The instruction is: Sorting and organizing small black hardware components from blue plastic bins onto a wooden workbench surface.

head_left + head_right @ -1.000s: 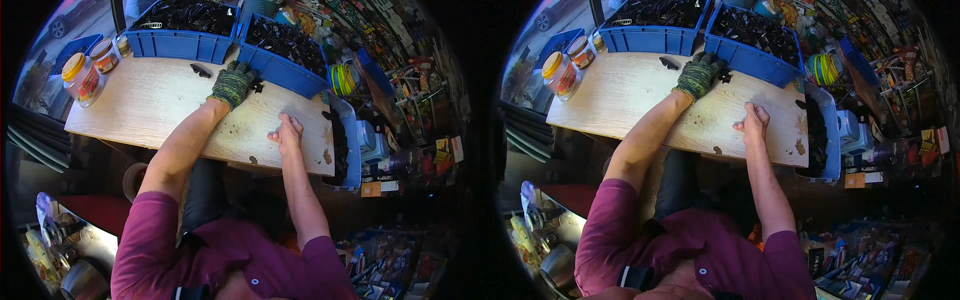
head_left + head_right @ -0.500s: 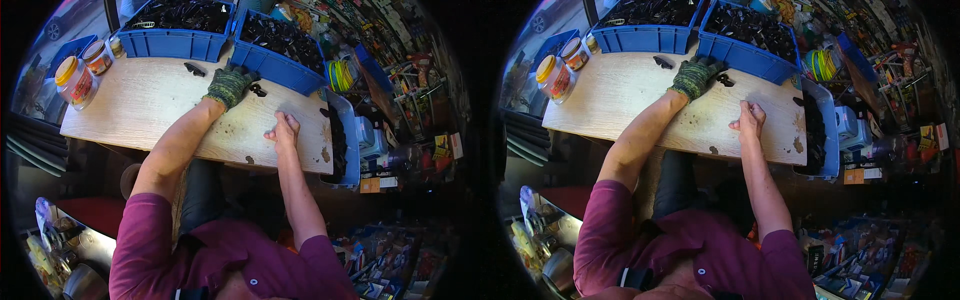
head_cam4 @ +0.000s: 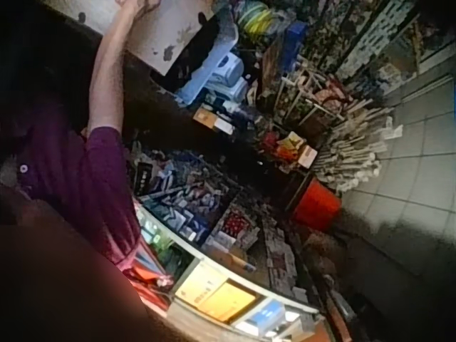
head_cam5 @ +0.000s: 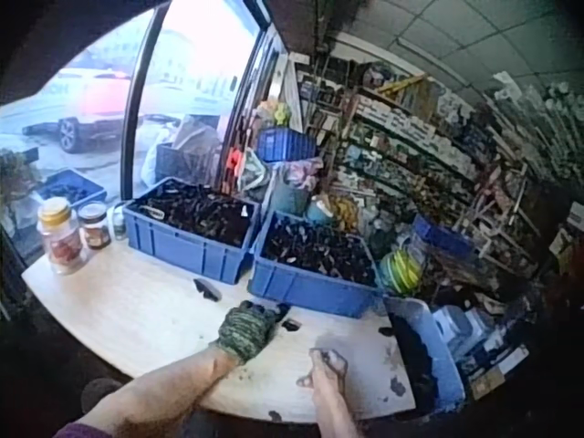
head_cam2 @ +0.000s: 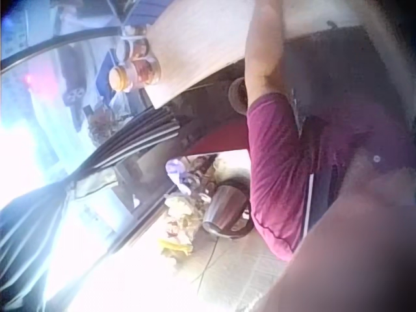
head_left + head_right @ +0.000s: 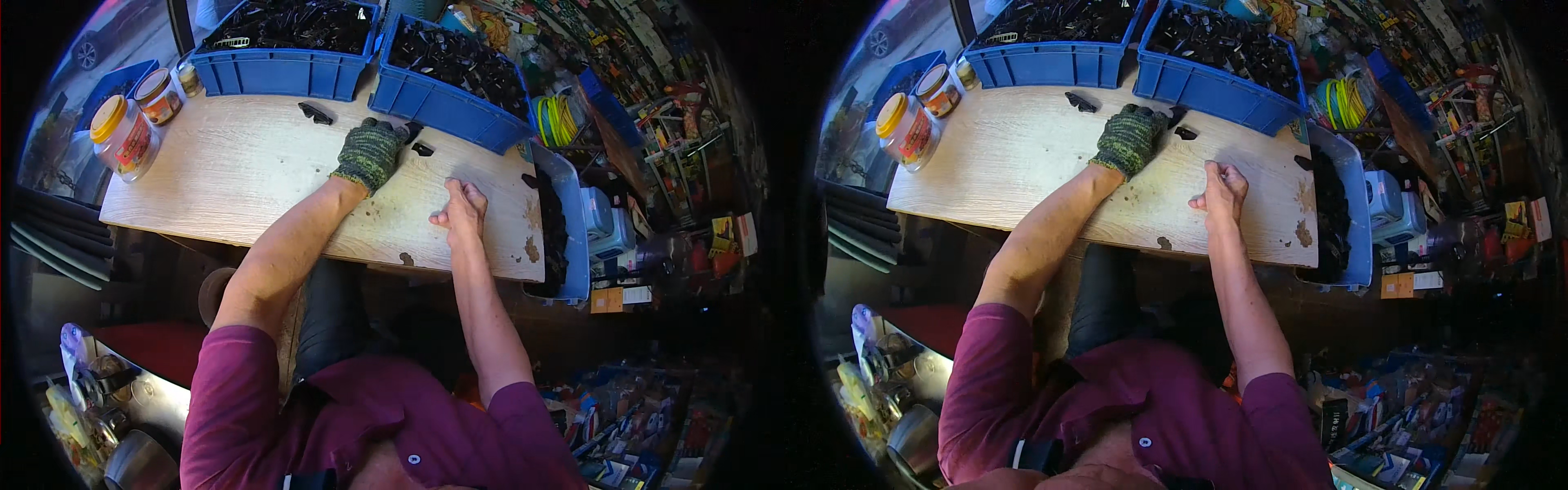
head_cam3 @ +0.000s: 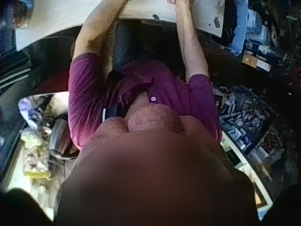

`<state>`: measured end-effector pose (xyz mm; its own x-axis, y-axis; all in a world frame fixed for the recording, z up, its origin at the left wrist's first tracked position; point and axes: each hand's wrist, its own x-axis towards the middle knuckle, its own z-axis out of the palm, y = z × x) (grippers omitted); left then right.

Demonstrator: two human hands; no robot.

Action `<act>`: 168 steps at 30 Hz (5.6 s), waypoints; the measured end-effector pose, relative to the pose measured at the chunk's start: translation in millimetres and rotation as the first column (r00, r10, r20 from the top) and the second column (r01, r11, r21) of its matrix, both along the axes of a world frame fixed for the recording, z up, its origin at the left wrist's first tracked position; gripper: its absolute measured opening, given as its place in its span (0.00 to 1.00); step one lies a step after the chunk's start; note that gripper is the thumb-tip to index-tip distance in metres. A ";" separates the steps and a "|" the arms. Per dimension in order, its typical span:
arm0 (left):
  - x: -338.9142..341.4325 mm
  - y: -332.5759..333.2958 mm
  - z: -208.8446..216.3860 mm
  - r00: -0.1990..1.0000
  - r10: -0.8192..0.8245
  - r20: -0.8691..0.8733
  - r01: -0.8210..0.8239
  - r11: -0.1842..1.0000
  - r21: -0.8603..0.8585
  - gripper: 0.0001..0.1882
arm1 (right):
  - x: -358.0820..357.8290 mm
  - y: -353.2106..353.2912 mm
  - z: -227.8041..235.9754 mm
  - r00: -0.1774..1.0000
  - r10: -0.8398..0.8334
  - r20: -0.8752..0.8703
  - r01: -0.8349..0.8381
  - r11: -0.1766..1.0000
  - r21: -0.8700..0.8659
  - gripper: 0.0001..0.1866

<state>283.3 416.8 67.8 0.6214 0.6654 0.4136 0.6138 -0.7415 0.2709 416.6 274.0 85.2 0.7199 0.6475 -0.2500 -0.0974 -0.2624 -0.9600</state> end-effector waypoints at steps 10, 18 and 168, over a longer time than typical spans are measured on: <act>-1.7 -52.2 -3.5 0.634 0.415 0.652 0.676 0.111 -0.728 0.12 | -2.6 -2.9 -0.8 0.979 0.202 0.007 -0.203 0.978 0.055 0.18; -6.9 -54.9 0.8 0.681 0.316 0.660 0.692 0.015 -0.722 0.15 | -1.6 -8.7 8.7 0.914 0.405 -0.009 -0.404 0.914 0.035 0.20; 29.6 -133.7 7.1 0.835 0.120 0.537 0.238 0.801 -0.549 0.13 | 201.0 -8.7 10.2 0.805 -0.107 0.583 0.302 0.920 -0.248 0.18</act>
